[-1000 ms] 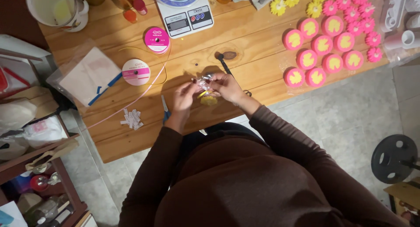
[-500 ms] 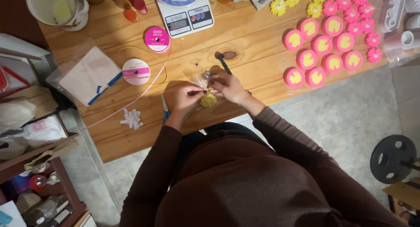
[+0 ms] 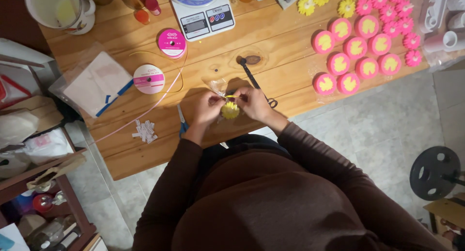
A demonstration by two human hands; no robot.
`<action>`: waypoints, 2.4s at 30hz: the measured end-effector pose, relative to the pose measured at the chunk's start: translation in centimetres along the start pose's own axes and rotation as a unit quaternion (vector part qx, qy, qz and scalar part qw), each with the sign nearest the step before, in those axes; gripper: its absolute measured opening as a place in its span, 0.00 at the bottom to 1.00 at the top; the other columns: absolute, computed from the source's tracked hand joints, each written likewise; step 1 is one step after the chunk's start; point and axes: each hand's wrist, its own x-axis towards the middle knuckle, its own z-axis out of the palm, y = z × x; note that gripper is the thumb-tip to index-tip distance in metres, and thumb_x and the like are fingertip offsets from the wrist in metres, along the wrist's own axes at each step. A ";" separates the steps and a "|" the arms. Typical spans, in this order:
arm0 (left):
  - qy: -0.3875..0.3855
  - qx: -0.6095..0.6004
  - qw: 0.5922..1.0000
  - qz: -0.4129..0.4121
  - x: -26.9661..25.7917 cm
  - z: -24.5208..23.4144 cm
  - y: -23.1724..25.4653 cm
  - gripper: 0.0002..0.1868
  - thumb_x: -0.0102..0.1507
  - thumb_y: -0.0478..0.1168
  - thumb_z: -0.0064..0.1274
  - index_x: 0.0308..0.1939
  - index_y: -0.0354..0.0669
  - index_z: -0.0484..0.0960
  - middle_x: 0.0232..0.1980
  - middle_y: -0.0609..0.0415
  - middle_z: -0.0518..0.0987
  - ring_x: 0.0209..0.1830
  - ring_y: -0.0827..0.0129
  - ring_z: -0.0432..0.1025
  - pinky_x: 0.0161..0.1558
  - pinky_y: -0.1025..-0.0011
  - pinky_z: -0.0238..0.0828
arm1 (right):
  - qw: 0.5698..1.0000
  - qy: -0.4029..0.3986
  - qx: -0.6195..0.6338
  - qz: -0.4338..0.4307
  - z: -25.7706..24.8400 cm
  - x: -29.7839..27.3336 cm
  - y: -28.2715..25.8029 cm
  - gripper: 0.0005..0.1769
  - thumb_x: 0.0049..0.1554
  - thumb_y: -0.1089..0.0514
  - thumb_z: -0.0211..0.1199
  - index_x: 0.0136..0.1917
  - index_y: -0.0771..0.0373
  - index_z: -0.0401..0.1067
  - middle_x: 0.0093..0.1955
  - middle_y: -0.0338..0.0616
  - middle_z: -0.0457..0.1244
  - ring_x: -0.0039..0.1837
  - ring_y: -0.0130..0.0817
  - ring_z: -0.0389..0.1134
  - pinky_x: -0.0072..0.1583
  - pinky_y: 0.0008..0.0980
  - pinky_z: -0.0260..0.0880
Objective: Packaging flower-shaped wax products into small plastic bags and finishing them with ribbons and labels.
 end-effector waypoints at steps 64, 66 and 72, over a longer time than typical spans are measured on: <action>0.114 0.144 0.979 0.085 -15.3 -26.1 0.0 0.08 0.58 0.37 0.65 0.32 0.37 0.83 0.35 0.49 0.79 0.33 0.60 0.77 0.37 0.65 0.74 | 0.972 0.099 -0.050 -0.205 15.4 -9.9 -17.0 0.10 0.54 0.71 0.65 0.49 0.63 0.76 0.48 0.45 0.67 0.50 0.40 0.70 0.48 0.32 0.73; 0.085 0.199 0.962 0.165 -14.9 -26.6 -0.1 0.07 0.59 0.37 0.65 0.33 0.38 0.84 0.33 0.48 0.82 0.34 0.59 0.76 0.39 0.65 0.72 | 0.982 0.086 -0.031 -0.165 15.7 -10.3 -16.7 0.10 0.55 0.71 0.65 0.50 0.63 0.77 0.48 0.44 0.67 0.49 0.36 0.70 0.46 0.28 0.74; -0.054 -0.019 0.988 0.145 -15.0 -27.0 4.1 0.04 0.64 0.36 0.59 0.39 0.38 0.85 0.36 0.56 0.84 0.35 0.74 0.76 0.38 0.77 0.73 | 0.982 0.067 0.145 -0.102 15.0 -11.0 -17.7 0.10 0.57 0.69 0.66 0.53 0.63 0.78 0.50 0.43 0.69 0.51 0.32 0.71 0.53 0.28 0.73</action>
